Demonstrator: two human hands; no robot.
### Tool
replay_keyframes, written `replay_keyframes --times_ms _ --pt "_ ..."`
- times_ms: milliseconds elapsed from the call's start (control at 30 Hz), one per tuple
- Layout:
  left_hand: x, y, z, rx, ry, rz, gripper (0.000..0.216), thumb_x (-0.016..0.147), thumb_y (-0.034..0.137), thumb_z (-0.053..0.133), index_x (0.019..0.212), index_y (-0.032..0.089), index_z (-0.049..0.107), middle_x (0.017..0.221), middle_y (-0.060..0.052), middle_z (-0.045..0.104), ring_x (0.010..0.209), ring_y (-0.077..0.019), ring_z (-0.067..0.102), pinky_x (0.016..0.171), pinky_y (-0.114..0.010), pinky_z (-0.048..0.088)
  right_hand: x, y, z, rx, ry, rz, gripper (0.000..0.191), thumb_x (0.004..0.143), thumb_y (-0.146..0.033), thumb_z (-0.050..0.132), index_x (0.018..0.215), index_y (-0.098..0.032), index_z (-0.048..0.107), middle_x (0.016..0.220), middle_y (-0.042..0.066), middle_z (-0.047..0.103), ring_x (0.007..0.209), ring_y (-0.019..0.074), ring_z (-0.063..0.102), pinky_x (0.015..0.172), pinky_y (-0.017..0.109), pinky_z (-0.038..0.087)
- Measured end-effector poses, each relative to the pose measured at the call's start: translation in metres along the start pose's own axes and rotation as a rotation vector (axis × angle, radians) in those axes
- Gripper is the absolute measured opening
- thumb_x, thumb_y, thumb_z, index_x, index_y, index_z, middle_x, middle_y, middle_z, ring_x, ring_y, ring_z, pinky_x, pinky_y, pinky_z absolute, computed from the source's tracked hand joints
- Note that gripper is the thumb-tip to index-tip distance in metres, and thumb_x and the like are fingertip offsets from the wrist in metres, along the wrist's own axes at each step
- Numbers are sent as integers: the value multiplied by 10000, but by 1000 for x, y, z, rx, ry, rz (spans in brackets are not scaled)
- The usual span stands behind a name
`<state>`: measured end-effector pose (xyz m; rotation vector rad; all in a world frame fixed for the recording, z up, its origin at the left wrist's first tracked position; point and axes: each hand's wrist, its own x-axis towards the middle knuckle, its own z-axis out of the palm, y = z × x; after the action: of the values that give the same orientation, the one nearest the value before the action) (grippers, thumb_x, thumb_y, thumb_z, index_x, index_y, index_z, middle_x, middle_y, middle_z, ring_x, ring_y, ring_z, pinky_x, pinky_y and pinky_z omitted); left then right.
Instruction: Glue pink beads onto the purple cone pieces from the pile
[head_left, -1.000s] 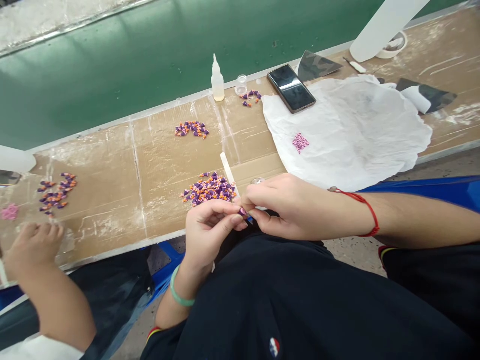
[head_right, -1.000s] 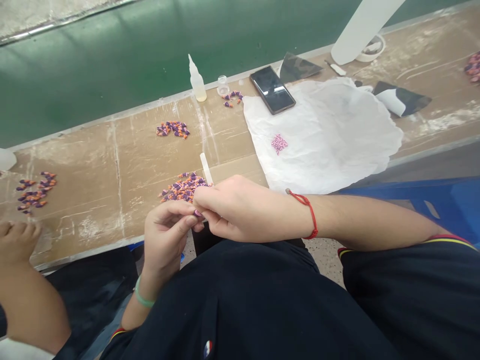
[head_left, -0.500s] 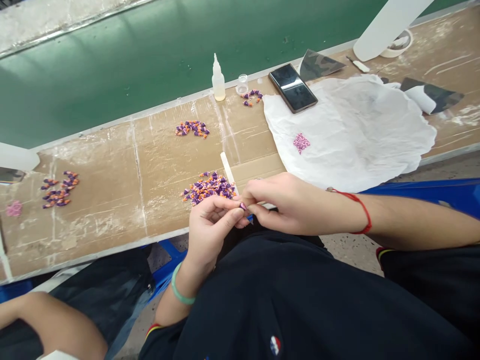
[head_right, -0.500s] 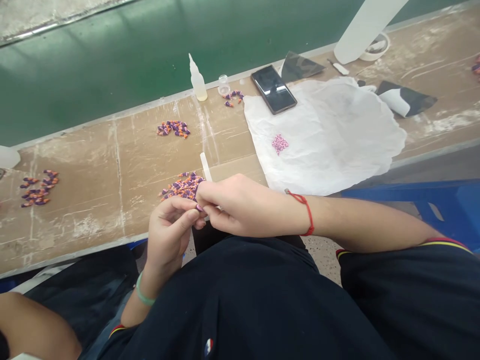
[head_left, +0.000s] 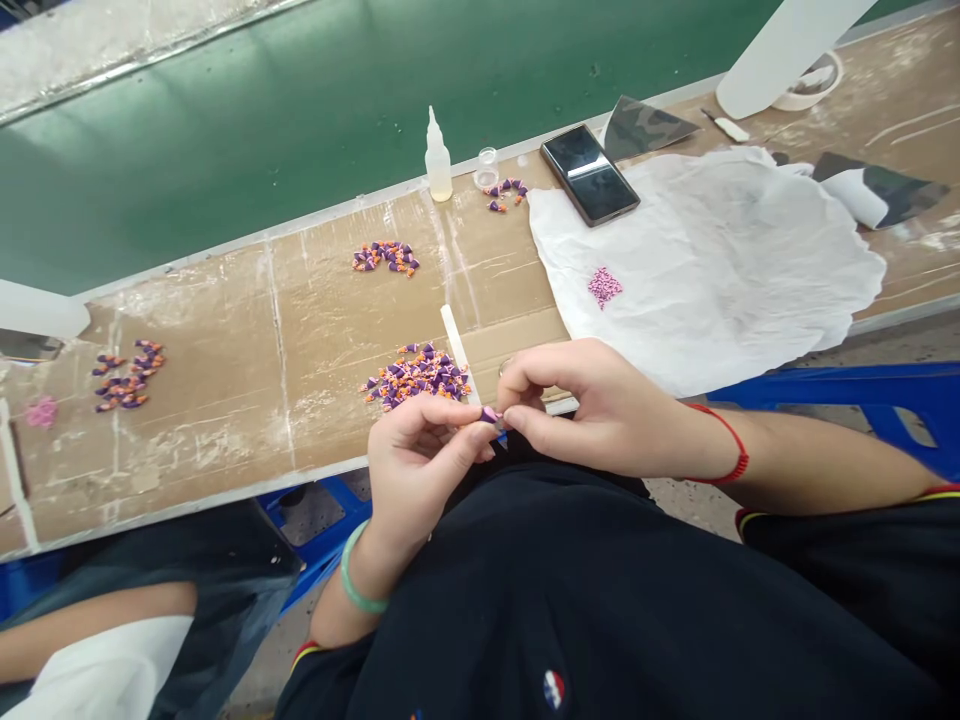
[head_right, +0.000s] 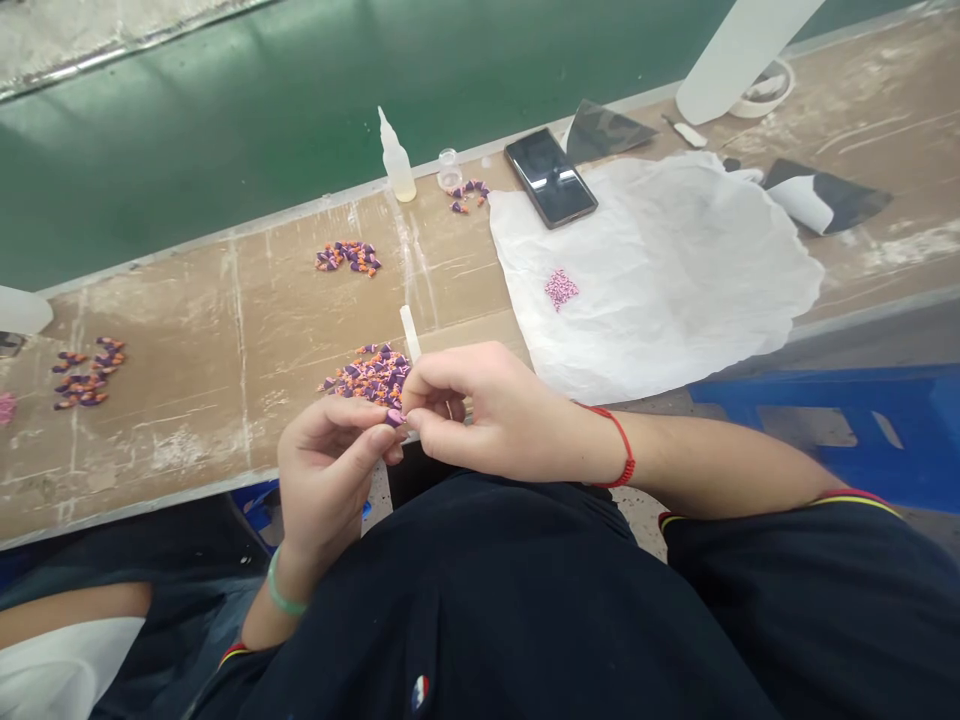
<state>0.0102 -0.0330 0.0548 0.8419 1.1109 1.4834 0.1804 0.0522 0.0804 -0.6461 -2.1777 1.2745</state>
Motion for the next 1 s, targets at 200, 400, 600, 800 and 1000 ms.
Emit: replay_keyframes --times_ms 200,400,600,800,1000 --pt "2 1 5 38 5 11 108 750 126 854 790 203 789 710 17 761 530 -71 699 547 -132 593 0 2 -3 -14 19 -17 157 817 -66 567 699 -168 587 600 -44 583 537 62 498 523 174 398" --pt "5 -1 8 34 -16 4 97 748 149 860 782 211 793 703 15 761 527 -72 691 532 -136 589 -3 6 -6 -24 11 -15 134 793 -71 564 709 -174 564 592 -50 574 521 63 503 500 169 393" --pt "5 -2 9 40 -15 -36 104 724 201 882 757 207 783 701 7 760 508 -85 673 498 -166 579 -3 6 -6 -42 2 -48 146 778 -66 531 702 -190 519 586 -54 564 503 65 494 485 173 369" --pt "9 -7 2 140 -43 -110 162 720 269 873 730 188 733 659 6 735 506 -98 667 496 -183 564 -4 15 -3 -68 -63 -24 135 812 -96 503 720 -193 524 614 -34 582 531 84 505 513 202 376" --pt "30 -26 -51 650 -39 -244 213 738 355 786 792 165 705 657 -40 734 570 -157 681 541 -249 546 -12 40 -26 -178 -59 159 182 935 -290 522 790 -199 587 678 4 652 589 127 590 566 255 439"
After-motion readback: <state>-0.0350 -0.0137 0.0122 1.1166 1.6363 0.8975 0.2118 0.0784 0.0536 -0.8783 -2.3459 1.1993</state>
